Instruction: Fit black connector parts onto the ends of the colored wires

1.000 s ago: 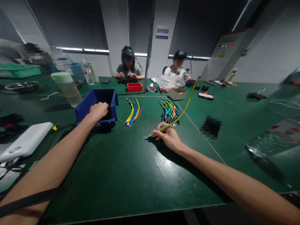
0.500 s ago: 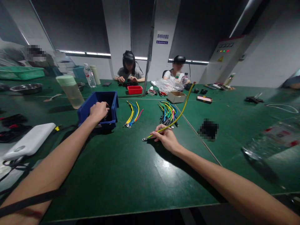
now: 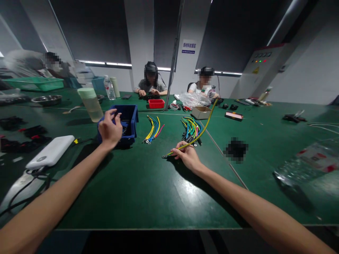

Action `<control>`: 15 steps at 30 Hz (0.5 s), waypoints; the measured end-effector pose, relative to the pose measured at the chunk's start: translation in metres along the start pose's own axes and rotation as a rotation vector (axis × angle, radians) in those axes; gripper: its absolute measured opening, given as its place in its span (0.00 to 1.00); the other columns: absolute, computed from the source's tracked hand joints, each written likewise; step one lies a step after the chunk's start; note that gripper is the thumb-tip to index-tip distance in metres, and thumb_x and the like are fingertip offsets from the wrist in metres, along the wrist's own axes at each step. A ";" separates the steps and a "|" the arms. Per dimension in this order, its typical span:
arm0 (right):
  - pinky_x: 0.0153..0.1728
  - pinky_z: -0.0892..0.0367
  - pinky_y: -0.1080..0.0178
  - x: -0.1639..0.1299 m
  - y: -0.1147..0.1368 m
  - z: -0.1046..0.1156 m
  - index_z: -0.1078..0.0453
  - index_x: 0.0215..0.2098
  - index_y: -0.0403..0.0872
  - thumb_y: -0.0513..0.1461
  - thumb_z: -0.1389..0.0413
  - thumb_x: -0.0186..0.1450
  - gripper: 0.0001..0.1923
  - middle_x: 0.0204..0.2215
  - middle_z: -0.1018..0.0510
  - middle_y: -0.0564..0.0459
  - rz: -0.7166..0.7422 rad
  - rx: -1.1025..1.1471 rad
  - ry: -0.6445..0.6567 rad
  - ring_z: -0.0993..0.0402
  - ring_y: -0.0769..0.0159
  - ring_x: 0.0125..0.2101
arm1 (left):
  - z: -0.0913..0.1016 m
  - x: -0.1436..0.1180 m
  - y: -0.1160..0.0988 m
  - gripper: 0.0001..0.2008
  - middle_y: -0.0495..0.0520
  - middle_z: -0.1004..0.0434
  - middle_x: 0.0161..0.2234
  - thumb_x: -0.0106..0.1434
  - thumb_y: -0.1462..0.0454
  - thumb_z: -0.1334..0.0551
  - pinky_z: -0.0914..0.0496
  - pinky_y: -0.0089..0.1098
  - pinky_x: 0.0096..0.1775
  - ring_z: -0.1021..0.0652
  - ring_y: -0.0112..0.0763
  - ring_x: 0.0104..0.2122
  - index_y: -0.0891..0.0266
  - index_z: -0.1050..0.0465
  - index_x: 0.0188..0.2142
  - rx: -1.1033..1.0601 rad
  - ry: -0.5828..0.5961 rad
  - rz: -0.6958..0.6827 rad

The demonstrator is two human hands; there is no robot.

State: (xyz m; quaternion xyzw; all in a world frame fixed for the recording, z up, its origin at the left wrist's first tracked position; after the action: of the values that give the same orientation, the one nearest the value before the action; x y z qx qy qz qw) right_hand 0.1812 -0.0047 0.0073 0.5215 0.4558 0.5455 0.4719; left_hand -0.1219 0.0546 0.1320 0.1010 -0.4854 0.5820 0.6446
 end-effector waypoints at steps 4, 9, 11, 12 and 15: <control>0.21 0.30 0.66 0.000 -0.001 0.000 0.38 0.31 0.48 0.46 0.37 0.53 0.17 0.25 0.24 0.54 0.002 -0.023 -0.005 0.23 0.62 0.27 | -0.003 -0.063 -0.046 0.11 0.57 0.23 0.42 0.66 0.63 0.44 0.31 0.32 0.44 0.23 0.32 0.41 0.65 0.37 0.48 -0.146 0.072 -0.260; 0.22 0.29 0.65 -0.001 0.002 0.001 0.37 0.30 0.48 0.48 0.37 0.52 0.18 0.24 0.25 0.54 0.033 -0.052 -0.009 0.24 0.62 0.26 | -0.037 -0.126 -0.083 0.08 0.56 0.24 0.36 0.64 0.68 0.45 0.29 0.33 0.40 0.24 0.34 0.37 0.63 0.32 0.44 -0.081 0.413 -0.555; 0.22 0.29 0.64 -0.001 0.004 0.001 0.37 0.30 0.48 0.48 0.37 0.53 0.17 0.24 0.25 0.54 0.045 -0.066 -0.012 0.24 0.62 0.26 | -0.042 -0.125 -0.080 0.09 0.56 0.25 0.37 0.64 0.69 0.45 0.29 0.33 0.39 0.24 0.34 0.37 0.62 0.33 0.44 -0.057 0.429 -0.493; 0.22 0.29 0.64 -0.001 0.005 0.001 0.37 0.30 0.48 0.48 0.37 0.53 0.17 0.24 0.26 0.54 0.048 -0.070 -0.014 0.24 0.62 0.26 | -0.043 -0.122 -0.078 0.10 0.55 0.25 0.37 0.64 0.69 0.45 0.29 0.33 0.39 0.24 0.34 0.37 0.62 0.33 0.44 -0.054 0.433 -0.469; 0.22 0.29 0.64 -0.001 0.005 0.002 0.37 0.30 0.48 0.48 0.38 0.53 0.17 0.24 0.26 0.54 0.040 -0.070 -0.022 0.24 0.62 0.26 | -0.045 -0.116 -0.075 0.10 0.55 0.26 0.37 0.64 0.70 0.45 0.29 0.33 0.40 0.24 0.34 0.37 0.61 0.32 0.45 -0.088 0.439 -0.444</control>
State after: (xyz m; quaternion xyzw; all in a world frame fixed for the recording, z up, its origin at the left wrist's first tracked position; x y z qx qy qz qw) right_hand 0.1827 -0.0063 0.0125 0.5196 0.4207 0.5647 0.4839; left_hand -0.0183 -0.0119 0.0557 0.0486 -0.3256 0.4132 0.8491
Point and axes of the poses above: each hand's wrist, its own x-axis towards the middle knuckle, its own z-axis out of the back of the hand, y = z × x, the point moved 8 cm from there along x, towards the middle knuckle
